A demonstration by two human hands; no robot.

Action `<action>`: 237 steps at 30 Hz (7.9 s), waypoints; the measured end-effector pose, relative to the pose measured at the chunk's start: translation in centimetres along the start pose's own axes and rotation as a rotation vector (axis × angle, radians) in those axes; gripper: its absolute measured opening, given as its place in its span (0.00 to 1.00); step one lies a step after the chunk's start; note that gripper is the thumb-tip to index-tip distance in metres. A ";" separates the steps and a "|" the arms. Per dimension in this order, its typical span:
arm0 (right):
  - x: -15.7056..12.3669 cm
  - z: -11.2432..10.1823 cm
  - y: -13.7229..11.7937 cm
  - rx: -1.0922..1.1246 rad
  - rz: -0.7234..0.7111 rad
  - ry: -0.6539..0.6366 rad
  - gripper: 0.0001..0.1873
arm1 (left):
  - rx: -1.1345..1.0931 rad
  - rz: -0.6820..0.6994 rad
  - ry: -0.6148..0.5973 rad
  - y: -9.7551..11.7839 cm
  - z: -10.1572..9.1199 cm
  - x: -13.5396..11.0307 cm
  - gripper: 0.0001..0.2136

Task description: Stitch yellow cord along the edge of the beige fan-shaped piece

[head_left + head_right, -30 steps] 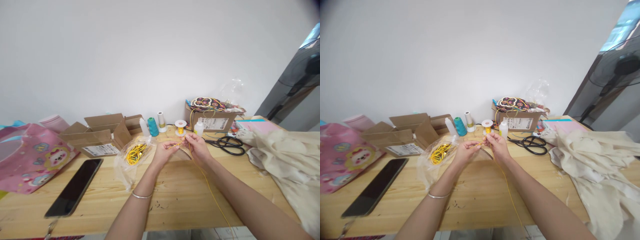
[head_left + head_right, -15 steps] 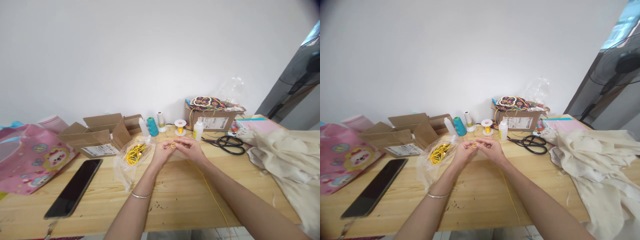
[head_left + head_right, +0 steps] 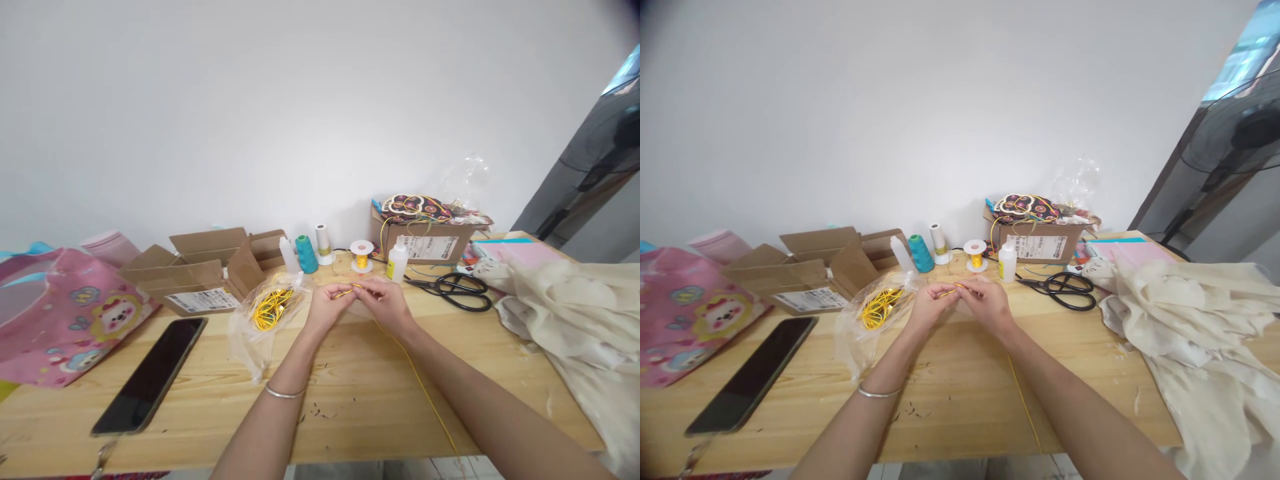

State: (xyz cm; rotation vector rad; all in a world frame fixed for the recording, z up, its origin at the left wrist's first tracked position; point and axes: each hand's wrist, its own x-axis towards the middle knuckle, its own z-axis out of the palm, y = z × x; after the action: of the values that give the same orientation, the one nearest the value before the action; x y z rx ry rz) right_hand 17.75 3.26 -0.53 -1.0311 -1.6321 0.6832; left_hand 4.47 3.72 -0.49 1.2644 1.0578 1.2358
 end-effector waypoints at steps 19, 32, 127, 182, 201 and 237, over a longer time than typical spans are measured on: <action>0.4 0.4 -0.3 0.369 0.266 -0.046 0.14 | 0.028 0.027 0.016 -0.2 -0.2 0.1 0.09; 0.0 0.2 0.8 -0.022 0.072 0.067 0.11 | 0.113 -0.021 -0.064 0.1 0.0 -0.2 0.14; -1.2 0.8 0.8 -0.306 -0.148 0.087 0.09 | 0.225 -0.036 0.137 0.3 -0.2 -0.4 0.06; 0.2 -5.2 -1.3 0.562 0.411 -0.306 0.17 | -0.136 -0.151 -0.020 -0.4 -0.8 -0.6 0.18; 0.3 -1.8 -0.6 -0.362 -0.105 -0.091 0.18 | 0.177 0.029 -0.138 -0.5 0.8 0.3 0.09; 1.1 0.0 2.4 0.159 0.209 -0.024 0.12 | 0.173 -0.096 -0.108 -0.9 -0.2 0.7 0.12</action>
State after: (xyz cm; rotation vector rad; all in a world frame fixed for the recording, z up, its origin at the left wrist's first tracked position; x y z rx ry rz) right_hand 18.32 5.36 -2.05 -1.0888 -1.4758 0.9523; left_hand 4.39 4.55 -1.35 1.3796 1.1518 1.0088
